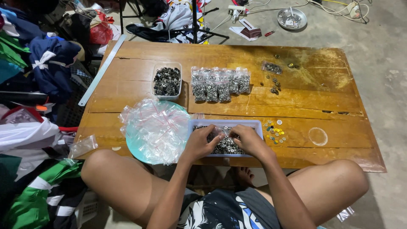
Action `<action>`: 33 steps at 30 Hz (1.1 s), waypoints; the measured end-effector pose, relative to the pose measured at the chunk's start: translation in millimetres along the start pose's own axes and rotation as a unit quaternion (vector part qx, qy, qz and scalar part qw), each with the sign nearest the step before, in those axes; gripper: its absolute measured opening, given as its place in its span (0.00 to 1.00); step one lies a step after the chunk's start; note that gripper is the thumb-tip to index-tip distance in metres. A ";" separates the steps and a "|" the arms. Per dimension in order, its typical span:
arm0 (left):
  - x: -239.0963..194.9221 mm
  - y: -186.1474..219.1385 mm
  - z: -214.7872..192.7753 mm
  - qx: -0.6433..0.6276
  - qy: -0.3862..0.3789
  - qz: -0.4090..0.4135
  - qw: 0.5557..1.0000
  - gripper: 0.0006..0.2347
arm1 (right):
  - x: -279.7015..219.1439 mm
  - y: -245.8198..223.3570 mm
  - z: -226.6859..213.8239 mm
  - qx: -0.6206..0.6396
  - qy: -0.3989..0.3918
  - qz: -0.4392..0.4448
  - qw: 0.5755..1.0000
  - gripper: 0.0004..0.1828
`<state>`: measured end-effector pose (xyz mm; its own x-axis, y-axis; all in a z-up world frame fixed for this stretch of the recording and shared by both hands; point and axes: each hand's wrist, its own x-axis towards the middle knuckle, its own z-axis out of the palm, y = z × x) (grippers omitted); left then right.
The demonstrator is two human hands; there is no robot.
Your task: The person sits cross-legged on the floor and sorts small metal parts from a blue tray into small plastic bags. They repeatedly scoop parts with their hands, place them into bags, and set the filled bags on the table. The workspace includes a wooden table with additional containers and bags of parts.
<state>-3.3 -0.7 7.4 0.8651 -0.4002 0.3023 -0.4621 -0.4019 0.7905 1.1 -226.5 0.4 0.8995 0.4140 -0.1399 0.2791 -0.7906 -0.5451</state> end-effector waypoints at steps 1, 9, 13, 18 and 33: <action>-0.1 0.0 0.1 0.000 0.000 0.000 1.000 0.11 | -0.5 0.7 0.6 0.000 0.000 0.000 1.000 0.16; 0.0 -2.7 0.5 -0.011 -0.008 -0.005 1.000 0.10 | -9.7 -28.2 -17.3 0.065 -0.027 0.068 0.995 0.13; 0.1 -2.6 0.5 -0.003 -0.008 -0.002 1.000 0.11 | -8.7 -36.5 -25.8 0.057 -0.020 0.061 0.996 0.12; 0.9 -4.1 0.9 -0.002 -0.010 -0.006 1.000 0.10 | -5.8 -32.2 -24.4 0.114 0.028 0.064 0.991 0.12; 1.6 -10.0 1.8 -0.006 -0.027 -0.011 1.000 0.10 | 3.0 -39.6 -42.5 0.235 0.166 -0.093 0.953 0.13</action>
<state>2.3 1.2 -1.0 0.8627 -0.4363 0.2558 -0.4409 -0.4007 0.8032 7.0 -213.1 56.7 0.9273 0.3010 0.2224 0.3338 -0.3960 -0.8554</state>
